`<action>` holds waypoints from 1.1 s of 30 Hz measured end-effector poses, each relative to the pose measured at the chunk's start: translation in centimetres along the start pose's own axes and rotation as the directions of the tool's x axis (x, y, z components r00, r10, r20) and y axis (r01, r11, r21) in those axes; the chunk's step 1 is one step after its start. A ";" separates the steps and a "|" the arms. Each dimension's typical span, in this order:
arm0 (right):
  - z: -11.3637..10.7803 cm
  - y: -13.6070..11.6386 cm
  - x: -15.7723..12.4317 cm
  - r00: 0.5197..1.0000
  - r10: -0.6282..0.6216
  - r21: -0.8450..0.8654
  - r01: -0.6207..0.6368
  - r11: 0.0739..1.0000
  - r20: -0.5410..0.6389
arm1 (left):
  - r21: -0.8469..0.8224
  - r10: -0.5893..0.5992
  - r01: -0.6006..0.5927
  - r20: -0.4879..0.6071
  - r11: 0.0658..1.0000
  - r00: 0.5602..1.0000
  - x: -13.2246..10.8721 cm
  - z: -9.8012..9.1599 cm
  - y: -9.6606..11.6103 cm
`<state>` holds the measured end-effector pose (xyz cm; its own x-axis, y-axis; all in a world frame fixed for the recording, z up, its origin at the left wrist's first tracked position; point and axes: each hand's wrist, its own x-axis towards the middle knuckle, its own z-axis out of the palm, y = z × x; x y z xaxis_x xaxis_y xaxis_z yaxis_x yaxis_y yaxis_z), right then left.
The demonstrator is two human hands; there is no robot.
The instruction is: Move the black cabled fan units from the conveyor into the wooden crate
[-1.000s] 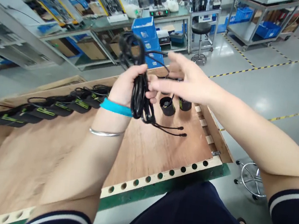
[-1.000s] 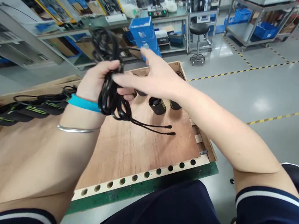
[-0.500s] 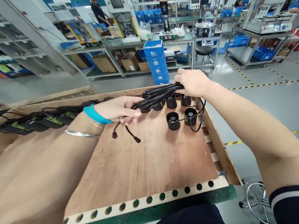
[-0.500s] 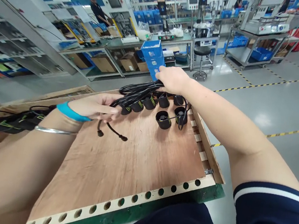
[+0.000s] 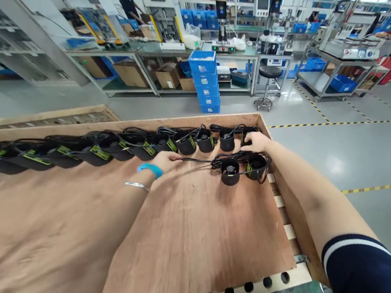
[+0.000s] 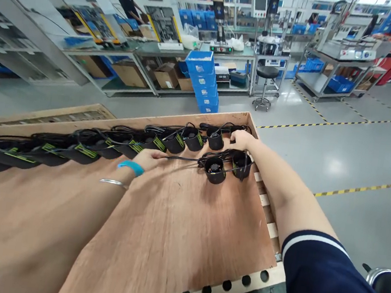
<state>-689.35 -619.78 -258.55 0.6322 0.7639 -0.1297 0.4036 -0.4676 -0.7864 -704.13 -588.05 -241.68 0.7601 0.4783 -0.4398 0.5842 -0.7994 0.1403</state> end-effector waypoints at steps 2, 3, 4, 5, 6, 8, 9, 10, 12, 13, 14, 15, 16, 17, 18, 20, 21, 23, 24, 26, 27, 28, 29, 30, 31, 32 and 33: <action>-0.5 0.7 -0.2 0.994 0.083 0.081 -0.076 0.994 -0.078 | 0.134 0.054 -0.055 0.011 0.989 0.998 0.3 2.1 -1.4; -1.1 1.1 -0.4 0.983 0.139 0.132 -0.123 0.984 -0.119 | 0.201 0.095 -0.088 -0.025 0.976 0.995 0.3 3.0 -1.7; -1.7 1.6 -0.7 0.968 0.200 0.192 -0.170 0.967 -0.152 | 0.257 0.150 -0.123 -0.090 0.959 0.985 0.2 3.9 -1.6; -2.4 2.1 -1.0 0.950 0.260 0.257 -0.211 0.943 -0.174 | 0.295 0.218 -0.165 -0.157 0.941 0.963 0.1 4.8 -1.2; -2.9 2.5 -1.4 0.934 0.309 0.323 -0.241 0.915 -0.178 | 0.309 0.289 -0.221 -0.196 0.925 0.937 -0.1 5.7 -0.5; -3.6 3.2 -2.5 0.918 0.368 0.454 -0.267 0.850 -0.149 | 0.265 0.410 -0.362 -0.153 0.894 0.899 -0.1 7.5 1.4; -3.8 3.3 -3.1 0.914 0.384 0.527 -0.265 0.808 -0.128 | 0.227 0.454 -0.426 -0.085 0.876 0.887 0.0 8.4 2.5; -3.8 3.3 -3.8 0.914 0.391 0.594 -0.258 0.762 -0.105 | 0.204 0.485 -0.474 -0.004 0.857 0.875 0.3 9.2 3.6; -3.9 3.1 -5.4 0.920 0.386 0.682 -0.240 0.691 -0.068 | 0.244 0.491 -0.501 0.106 0.830 0.865 1.1 10.6 5.3; -3.9 2.9 -6.3 0.923 0.381 0.702 -0.234 0.673 -0.057 | 0.302 0.468 -0.484 0.129 0.821 0.875 1.6 11.2 5.8; -4.0 2.6 -7.2 0.927 0.373 0.713 -0.229 0.662 -0.048 | 0.367 0.433 -0.450 0.132 0.814 0.892 2.2 11.6 6.2; -4.1 2.4 -8.1 0.932 0.360 0.719 -0.220 0.659 -0.044 | 0.424 0.396 -0.408 0.119 0.809 0.910 2.7 11.9 6.3; -4.3 2.1 -9.1 0.938 0.343 0.722 -0.205 0.661 -0.048 | 0.467 0.364 -0.366 0.097 0.805 0.926 3.3 12.1 6.3; -4.4 1.9 -10.1 0.945 0.322 0.726 -0.184 0.663 -0.054 | 0.493 0.339 -0.331 0.076 0.805 0.938 3.7 12.2 6.3; -4.4 1.8 -11.1 0.953 0.296 0.731 -0.160 0.663 -0.059 | 0.504 0.317 -0.302 0.058 0.809 0.947 4.1 12.2 6.2; -4.4 1.6 -13.2 0.968 0.240 0.749 -0.105 0.654 -0.073 | 0.503 0.281 -0.260 0.034 0.825 0.959 4.6 12.0 6.1; -4.4 1.5 -14.3 0.973 0.216 0.762 -0.083 0.643 -0.077 | 0.500 0.272 -0.242 0.014 0.831 0.962 4.6 11.8 6.1; -4.4 1.4 -16.8 0.977 0.187 0.785 -0.040 0.618 -0.098 | 0.462 0.290 -0.213 -0.101 0.861 0.952 3.9 11.2 6.1; -4.3 1.3 -18.2 0.976 0.183 0.790 -0.019 0.613 -0.118 | 0.405 0.313 -0.219 -0.183 0.888 0.932 3.2 11.0 6.1; -4.2 0.9 -21.0 0.968 0.196 0.793 0.002 0.609 -0.154 | 0.180 0.346 -0.302 -0.315 0.936 0.884 1.1 10.9 6.1; -4.0 0.6 -22.4 0.964 0.209 0.796 0.004 0.605 -0.163 | 0.040 0.359 -0.368 -0.333 0.929 0.872 -0.2 11.0 6.1; -3.6 0.0 -23.6 0.963 0.220 0.804 -0.004 0.595 -0.158 | -0.085 0.384 -0.429 -0.319 0.899 0.866 -1.5 11.4 6.1; -3.0 -0.7 -24.6 0.964 0.226 0.814 -0.018 0.581 -0.140 | -0.177 0.420 -0.477 -0.283 0.861 0.862 -2.8 11.9 6.2; -2.2 -1.6 -25.4 0.968 0.222 0.825 -0.032 0.565 -0.114 | -0.232 0.458 -0.510 -0.243 0.828 0.855 -3.8 12.7 6.3; -1.1 -2.6 -25.8 0.973 0.212 0.833 -0.046 0.552 -0.087 | -0.255 0.485 -0.528 -0.215 0.810 0.848 -4.6 13.5 6.5; 0.3 -3.8 -26.0 0.979 0.197 0.835 -0.061 0.547 -0.058 | -0.256 0.491 -0.532 -0.211 0.807 0.845 -5.2 14.4 6.7; 1.7 -5.0 -25.9 0.983 0.179 0.831 -0.077 0.551 -0.027 | -0.249 0.476 -0.525 -0.234 0.814 0.848 -5.4 15.2 6.8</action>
<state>-708.88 -636.42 -252.26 0.7122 0.6552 -0.2521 -0.3760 0.0527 -0.9251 -708.55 -601.62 -251.86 0.9890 0.1100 -0.0987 0.1467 -0.8112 0.5660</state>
